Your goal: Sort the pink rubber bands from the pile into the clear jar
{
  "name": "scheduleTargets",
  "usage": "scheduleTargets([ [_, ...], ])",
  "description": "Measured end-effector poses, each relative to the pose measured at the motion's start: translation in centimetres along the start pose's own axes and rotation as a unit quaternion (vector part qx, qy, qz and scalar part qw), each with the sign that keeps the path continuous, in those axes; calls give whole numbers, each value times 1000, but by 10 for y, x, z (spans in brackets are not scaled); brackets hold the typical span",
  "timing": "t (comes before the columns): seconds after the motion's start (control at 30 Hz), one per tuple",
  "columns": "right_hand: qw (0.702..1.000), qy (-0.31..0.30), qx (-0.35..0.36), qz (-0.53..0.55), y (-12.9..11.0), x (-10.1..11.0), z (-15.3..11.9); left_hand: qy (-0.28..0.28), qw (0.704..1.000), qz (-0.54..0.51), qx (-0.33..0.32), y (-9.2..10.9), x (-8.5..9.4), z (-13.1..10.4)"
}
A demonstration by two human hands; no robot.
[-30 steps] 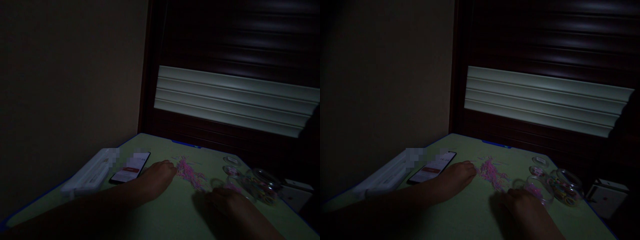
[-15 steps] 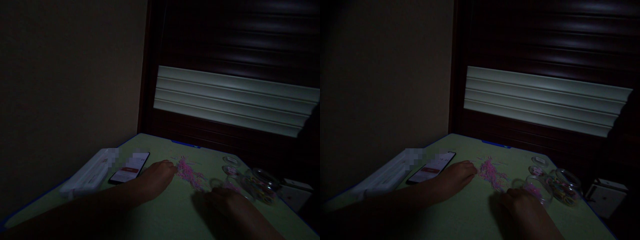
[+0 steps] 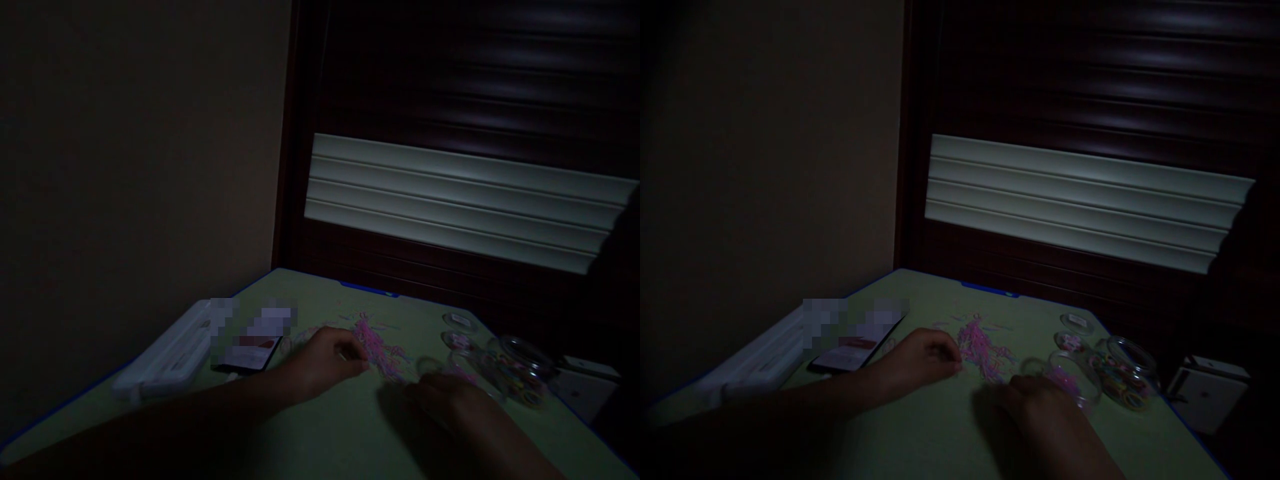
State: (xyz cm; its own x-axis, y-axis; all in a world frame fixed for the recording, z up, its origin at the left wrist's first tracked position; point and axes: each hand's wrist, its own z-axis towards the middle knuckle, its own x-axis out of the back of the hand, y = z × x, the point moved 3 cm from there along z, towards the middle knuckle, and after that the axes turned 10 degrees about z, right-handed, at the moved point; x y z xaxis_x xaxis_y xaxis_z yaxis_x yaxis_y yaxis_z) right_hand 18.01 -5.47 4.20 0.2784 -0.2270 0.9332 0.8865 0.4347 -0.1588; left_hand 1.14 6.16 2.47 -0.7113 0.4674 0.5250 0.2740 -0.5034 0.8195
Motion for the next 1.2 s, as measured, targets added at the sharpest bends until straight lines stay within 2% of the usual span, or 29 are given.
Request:
scheduleTargets([
  [0.13,1000,17,-5,3,-4,5,1,-45,992,-115,27,0,-17,-7],
  [0.27,1000,18,-5,18,-7,5,2,-79,980,-178,47,-3,-27,-10],
  [0.47,1000,19,-2,21,-9,0,3,-84,976,-197,44,-4,-27,-10],
  [0.73,991,103,79,18,1,-23,2,-110,977,-182,34,-4,-29,-11],
  [0.87,994,76,79,-3,3,-25,2,-118,976,-177,36,-2,-28,-12],
  [1.03,998,38,49,13,-1,-13,2,-112,976,-180,42,0,-28,-12],
  [1.2,999,28,16,3,0,-3,1,-96,977,-184,40,-2,-30,-12],
])
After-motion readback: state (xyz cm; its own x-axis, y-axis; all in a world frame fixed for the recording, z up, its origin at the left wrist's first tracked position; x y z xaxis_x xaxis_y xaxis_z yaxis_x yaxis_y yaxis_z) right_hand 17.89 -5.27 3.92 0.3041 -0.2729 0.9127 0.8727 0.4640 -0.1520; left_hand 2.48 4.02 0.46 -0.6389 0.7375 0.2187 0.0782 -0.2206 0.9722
